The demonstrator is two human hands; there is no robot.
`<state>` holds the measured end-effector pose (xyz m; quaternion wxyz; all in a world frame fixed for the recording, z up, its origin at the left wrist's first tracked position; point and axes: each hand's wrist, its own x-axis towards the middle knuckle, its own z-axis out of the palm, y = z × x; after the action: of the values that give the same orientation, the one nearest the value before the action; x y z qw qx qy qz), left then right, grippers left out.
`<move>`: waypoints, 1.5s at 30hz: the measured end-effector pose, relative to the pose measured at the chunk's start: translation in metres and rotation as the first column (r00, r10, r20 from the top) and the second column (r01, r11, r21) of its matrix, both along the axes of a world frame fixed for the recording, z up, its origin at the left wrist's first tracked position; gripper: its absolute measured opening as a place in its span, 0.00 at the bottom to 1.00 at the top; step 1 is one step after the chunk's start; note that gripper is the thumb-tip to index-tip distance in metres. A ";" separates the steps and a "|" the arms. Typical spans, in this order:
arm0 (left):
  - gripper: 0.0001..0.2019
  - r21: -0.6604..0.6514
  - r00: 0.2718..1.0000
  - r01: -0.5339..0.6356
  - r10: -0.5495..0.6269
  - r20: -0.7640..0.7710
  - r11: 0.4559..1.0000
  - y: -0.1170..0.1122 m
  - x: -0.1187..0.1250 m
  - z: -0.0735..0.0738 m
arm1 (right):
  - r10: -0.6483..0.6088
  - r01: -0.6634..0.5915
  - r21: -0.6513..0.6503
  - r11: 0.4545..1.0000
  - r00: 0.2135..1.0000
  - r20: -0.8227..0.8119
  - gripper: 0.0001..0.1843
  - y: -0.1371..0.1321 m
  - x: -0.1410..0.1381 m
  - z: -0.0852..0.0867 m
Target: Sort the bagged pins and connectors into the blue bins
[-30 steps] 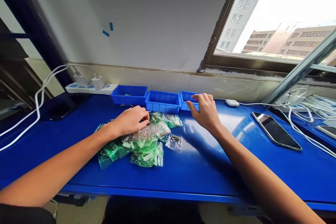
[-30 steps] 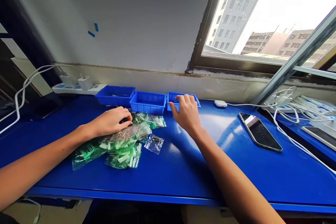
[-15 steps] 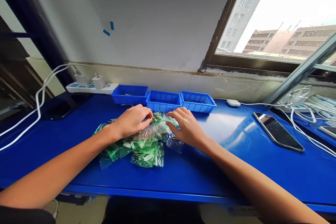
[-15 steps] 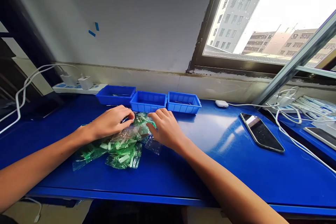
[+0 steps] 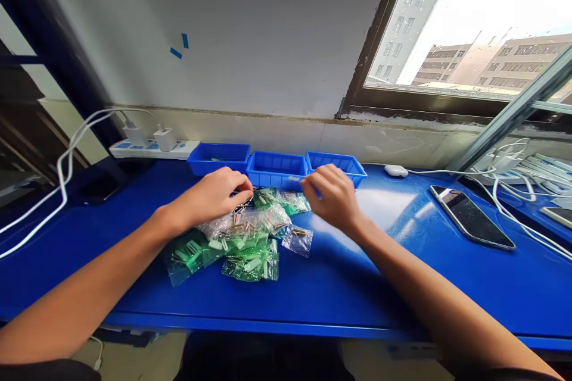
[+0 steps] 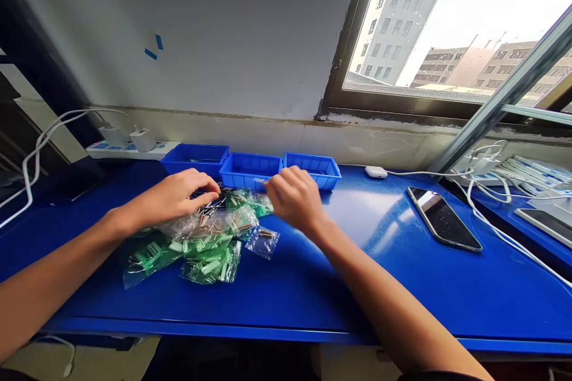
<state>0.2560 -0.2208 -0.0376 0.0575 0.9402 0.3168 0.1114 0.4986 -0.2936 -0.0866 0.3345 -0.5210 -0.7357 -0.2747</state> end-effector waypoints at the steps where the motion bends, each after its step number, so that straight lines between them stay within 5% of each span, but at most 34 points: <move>1: 0.12 0.027 0.997 -0.040 0.042 -0.057 0.999 0.005 -0.004 0.001 | -0.095 0.096 0.020 0.995 0.995 -0.033 0.16 0.005 0.014 0.001; 4: 0.10 0.067 0.971 -0.119 0.130 -0.202 0.991 0.016 -0.012 -0.001 | -0.317 0.319 0.007 0.948 0.944 -0.092 0.11 0.018 0.054 -0.002; 7: 0.09 0.047 0.961 -0.097 0.106 -0.255 0.994 0.016 -0.011 -0.007 | -0.367 0.366 -0.031 0.930 0.925 -0.095 0.13 0.023 0.066 -0.007; 13: 0.10 0.095 0.970 -0.064 0.084 -0.229 0.993 0.006 0.000 -0.010 | -0.064 0.061 -0.089 0.994 0.997 -0.037 0.11 0.006 0.008 -0.007; 18: 0.10 -0.006 0.997 -0.023 0.024 0.067 1.000 -0.008 0.006 -0.002 | 0.190 -0.195 -0.177 0.965 0.981 -0.044 0.11 -0.008 -0.033 -0.009; 22: 0.10 -0.117 0.968 0.085 -0.055 0.243 0.989 -0.024 0.013 -0.001 | 0.257 -0.259 -0.079 0.963 0.966 -0.040 0.07 -0.009 -0.038 -0.012; 31: 0.13 -0.305 0.956 0.090 0.004 0.292 0.948 -0.026 0.015 -0.003 | 0.288 -0.296 0.095 0.951 0.954 0.084 0.07 -0.015 -0.040 -0.006; 35: 0.14 -0.222 0.986 -0.004 0.041 0.162 0.975 -0.020 0.010 -0.002 | 0.197 -0.207 0.154 0.966 0.977 0.077 0.08 -0.006 -0.024 -0.003; 38: 0.14 -0.038 0.984 -0.171 0.169 -0.056 0.984 -0.009 0.001 0.000 | -0.034 0.033 0.194 0.980 0.999 0.003 0.12 0.008 0.010 0.000; 42: 0.11 -0.047 0.927 -0.241 0.215 -0.308 0.969 0.004 -0.008 -0.003 | -0.367 0.372 0.081 0.925 0.928 -0.067 0.09 0.016 0.039 0.001; 45: 0.10 -0.026 0.916 -0.247 0.224 -0.333 0.969 0.008 -0.007 -0.010 | -0.329 0.329 0.001 0.944 0.944 -0.034 0.16 0.010 0.025 -0.001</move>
<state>0.2492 -0.2123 -0.0473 0.0222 0.8981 0.4363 -0.0512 0.5235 -0.2838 -0.0871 0.2977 -0.6399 -0.6318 -0.3204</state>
